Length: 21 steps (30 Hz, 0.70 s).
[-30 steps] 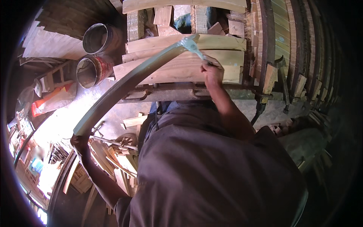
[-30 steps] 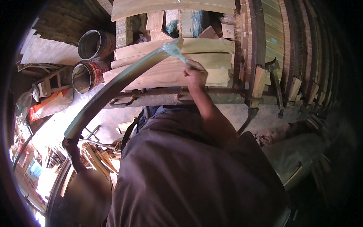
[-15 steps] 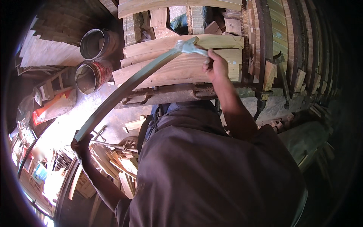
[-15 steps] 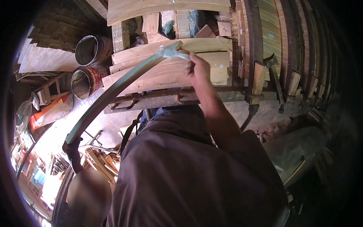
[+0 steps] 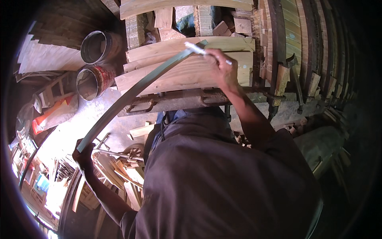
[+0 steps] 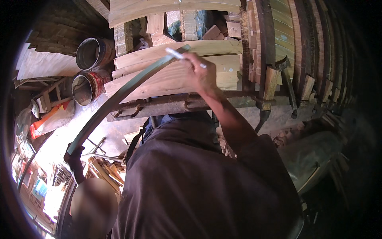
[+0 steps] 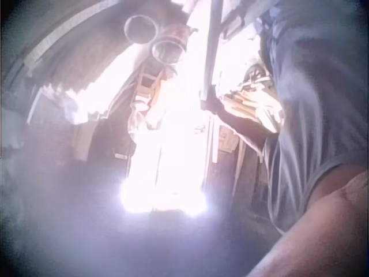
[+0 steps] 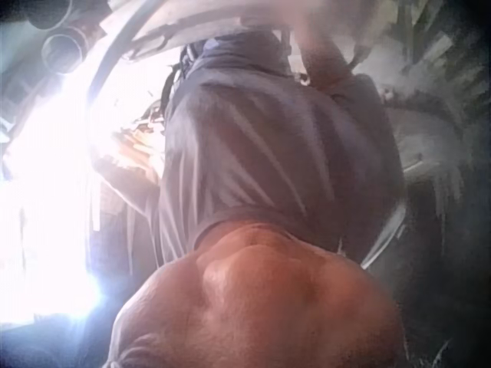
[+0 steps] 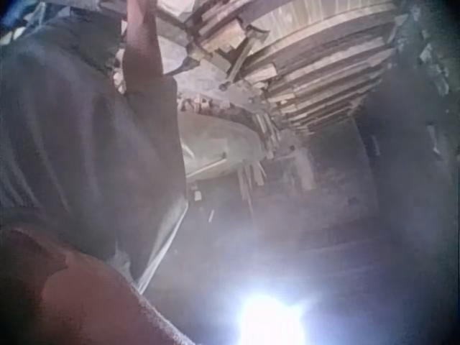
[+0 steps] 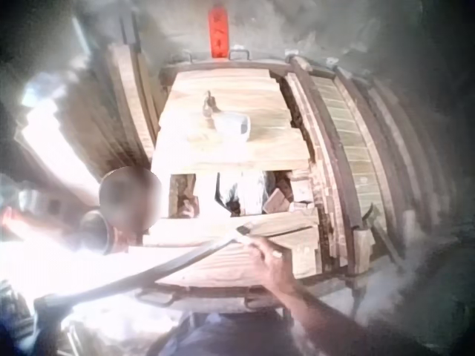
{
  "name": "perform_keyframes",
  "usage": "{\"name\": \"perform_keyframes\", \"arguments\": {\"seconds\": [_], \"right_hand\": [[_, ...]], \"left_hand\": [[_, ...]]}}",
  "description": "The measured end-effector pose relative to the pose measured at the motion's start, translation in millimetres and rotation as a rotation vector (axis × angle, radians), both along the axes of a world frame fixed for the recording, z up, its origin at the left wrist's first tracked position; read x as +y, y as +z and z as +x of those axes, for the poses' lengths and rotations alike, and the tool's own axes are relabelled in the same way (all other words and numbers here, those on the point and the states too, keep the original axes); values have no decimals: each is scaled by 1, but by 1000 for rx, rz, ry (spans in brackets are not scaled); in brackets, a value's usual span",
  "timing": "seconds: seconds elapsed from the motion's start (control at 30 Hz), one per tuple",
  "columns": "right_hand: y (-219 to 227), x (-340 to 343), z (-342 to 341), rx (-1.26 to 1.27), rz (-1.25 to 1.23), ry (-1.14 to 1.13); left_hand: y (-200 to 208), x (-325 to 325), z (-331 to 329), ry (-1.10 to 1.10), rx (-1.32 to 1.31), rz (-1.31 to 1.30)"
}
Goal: The person applies a light-colored finish to curved wooden strips using a paintbrush. They repeatedly dip the brush into a small container, spread the finish along each strip, and place the finished pieces on a workbench.
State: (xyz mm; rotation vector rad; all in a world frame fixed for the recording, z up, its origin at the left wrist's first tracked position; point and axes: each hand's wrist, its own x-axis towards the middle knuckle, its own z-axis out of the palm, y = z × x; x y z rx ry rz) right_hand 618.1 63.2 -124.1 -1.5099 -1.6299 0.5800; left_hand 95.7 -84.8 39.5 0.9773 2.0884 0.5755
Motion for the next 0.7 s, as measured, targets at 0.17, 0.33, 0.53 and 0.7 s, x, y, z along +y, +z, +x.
{"name": "perform_keyframes", "arguments": {"seconds": [0.17, 0.33, 0.53, 0.7], "right_hand": [[12, 8, 13, 234, -503, -225], [-33, 34, 55, 101, 1, -371], [27, -14, -30, -232, -49, -18], [102, -59, -136, -149, 77, 334]], "left_hand": [[0, 3, -2, -68, 25, -6], [-8, 4, -13, -118, -1, 39], [-14, 13, -15, -109, -19, 41], [-28, 14, -30, -172, -17, 57]]}}
